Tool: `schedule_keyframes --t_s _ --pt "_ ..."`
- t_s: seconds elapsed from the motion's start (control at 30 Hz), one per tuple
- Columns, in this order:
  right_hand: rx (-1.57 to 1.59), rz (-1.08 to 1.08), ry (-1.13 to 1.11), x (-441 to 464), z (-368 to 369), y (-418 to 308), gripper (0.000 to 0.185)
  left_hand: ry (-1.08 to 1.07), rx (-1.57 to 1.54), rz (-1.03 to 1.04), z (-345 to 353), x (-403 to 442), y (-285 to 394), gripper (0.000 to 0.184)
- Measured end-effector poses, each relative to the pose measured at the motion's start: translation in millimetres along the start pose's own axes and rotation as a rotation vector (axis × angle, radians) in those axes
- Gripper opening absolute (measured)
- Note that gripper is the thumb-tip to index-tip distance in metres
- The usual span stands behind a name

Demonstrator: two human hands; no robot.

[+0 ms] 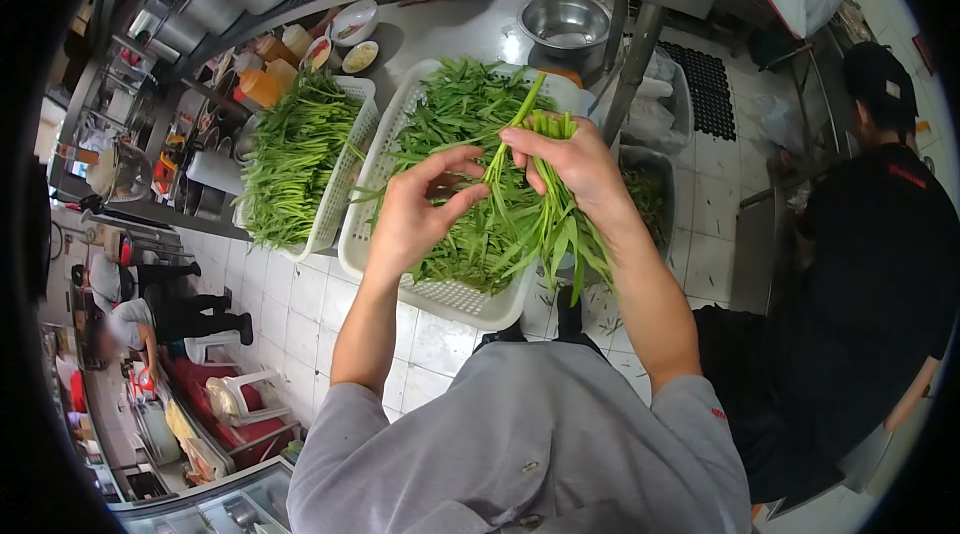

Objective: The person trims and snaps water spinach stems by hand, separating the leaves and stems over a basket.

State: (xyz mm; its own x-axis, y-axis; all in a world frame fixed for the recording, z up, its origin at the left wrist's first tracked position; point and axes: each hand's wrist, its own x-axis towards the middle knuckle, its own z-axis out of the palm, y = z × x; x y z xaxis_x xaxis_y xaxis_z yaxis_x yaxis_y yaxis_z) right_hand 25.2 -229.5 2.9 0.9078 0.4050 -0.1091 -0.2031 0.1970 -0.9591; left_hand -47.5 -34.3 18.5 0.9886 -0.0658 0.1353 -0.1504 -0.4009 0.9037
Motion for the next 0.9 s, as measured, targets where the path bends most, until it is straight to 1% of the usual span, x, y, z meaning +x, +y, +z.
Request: schedule_keyframes --t_s 0.03,0.13,0.23,0.33,0.37,0.4,0.47,0.57,0.67,0.73,0.77,0.8,0.83,0.87,0.9 --pt "0.011 -0.014 0.002 -0.9 1.6 -0.1 0.017 0.058 0.072 0.105 2.2 -1.1 -2.7 0.029" --pt "0.029 -0.049 -0.002 -5.0 6.8 -1.6 0.017 0.089 0.233 0.328 3.0 -2.2 -7.2 0.030" --pt "0.014 -0.063 -0.023 -8.2 9.8 -2.1 0.017 0.105 0.239 0.271 3.3 -3.4 -5.8 0.021" --pt "0.016 -0.062 -0.017 -8.9 4.7 1.8 0.017 0.218 0.029 0.139 1.2 -3.0 -14.7 0.014" --pt "0.024 -0.059 -0.013 -9.4 2.5 2.5 0.017 0.230 -0.089 0.047 -4.1 -3.5 -20.5 0.011" --pt "0.033 -0.056 -0.007 -10.4 -0.2 3.2 0.017 0.212 -0.172 -0.003 -11.7 -2.7 -28.6 0.017" --pt "0.096 -0.063 -0.004 -11.2 -6.0 4.6 0.018 0.207 0.138 0.076 -22.6 -4.8 -30.7 0.026" --pt "0.153 -0.074 0.012 -13.0 -6.9 7.3 0.020 0.144 0.166 0.189 -21.6 -5.4 -34.2 0.035" --pt "0.179 -0.069 -0.003 -12.6 -3.6 13.9 0.024 -0.013 -0.489 -0.095 -2.6 -12.6 -13.5 0.037" --pt "0.128 -0.083 -0.007 -12.2 -1.9 16.4 0.026 -0.109 -0.209 -0.118 6.1 -11.4 -16.5 0.037" --pt "0.073 -0.102 0.002 -13.0 -1.6 16.5 0.027 -0.151 -0.180 -0.088 6.4 -8.4 -23.8 0.033" --pt "0.018 -0.123 0.015 -14.2 -2.1 16.2 0.027 -0.134 -0.193 -0.109 5.4 -9.7 -27.2 0.030" --pt "-0.008 -0.114 0.095 -16.2 -5.1 16.3 0.026 -0.120 -0.205 -0.126 4.3 -12.5 -28.3 0.027" --pt "0.021 -0.118 0.111 -16.0 -8.9 15.0 0.026 -0.110 -0.220 -0.145 4.0 -15.1 -29.7 0.024" --pt "0.050 -0.117 0.129 -17.4 -13.1 14.3 0.026 -0.078 -0.165 -0.079 5.6 -18.0 -33.4 0.018"
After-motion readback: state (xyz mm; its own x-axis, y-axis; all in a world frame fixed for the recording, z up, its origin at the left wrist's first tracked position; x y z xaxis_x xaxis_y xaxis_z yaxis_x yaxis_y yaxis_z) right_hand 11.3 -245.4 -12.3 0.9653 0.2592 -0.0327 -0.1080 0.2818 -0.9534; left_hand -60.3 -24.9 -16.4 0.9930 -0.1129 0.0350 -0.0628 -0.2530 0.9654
